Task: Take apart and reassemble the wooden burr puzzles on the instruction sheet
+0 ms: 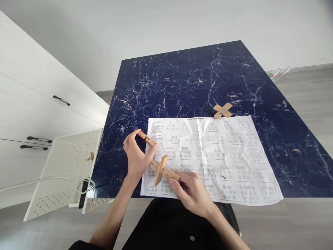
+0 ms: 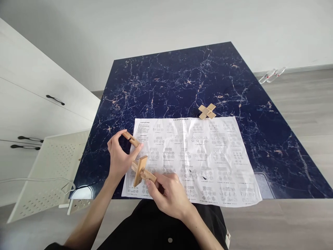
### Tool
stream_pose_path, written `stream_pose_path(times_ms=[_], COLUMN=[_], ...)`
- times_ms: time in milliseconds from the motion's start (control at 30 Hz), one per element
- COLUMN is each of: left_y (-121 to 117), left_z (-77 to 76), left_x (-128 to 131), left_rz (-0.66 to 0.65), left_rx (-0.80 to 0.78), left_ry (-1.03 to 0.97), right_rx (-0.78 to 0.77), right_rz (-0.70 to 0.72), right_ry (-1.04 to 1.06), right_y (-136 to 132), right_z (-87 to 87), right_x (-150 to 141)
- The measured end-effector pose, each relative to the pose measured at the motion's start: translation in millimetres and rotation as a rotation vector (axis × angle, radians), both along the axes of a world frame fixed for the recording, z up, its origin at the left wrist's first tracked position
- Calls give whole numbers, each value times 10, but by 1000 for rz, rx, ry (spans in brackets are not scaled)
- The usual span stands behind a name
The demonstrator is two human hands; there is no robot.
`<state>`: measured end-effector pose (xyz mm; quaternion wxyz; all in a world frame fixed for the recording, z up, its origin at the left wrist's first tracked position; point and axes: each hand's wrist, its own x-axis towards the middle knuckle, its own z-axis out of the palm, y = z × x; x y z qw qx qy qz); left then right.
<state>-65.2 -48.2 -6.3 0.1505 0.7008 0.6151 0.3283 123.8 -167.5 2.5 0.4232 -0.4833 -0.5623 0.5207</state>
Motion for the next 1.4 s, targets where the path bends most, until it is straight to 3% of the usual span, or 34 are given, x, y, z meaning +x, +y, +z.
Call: stream_pose_path(times_ms=[500, 867, 1400], left_y=[-11, -15, -24], left_z=[-48, -93, -182], left_x=[32, 13, -13], left_rz=[-21, -15, -92], left_rx=[19, 7, 195], left_ry=[78, -9, 28], right_rx=[6, 6, 25], right_rz=[-40, -58, -95], right_ry=[-3, 5, -20], right_y=[-38, -59, -87], right_z=[-32, -36, -57], right_x=[25, 43, 55])
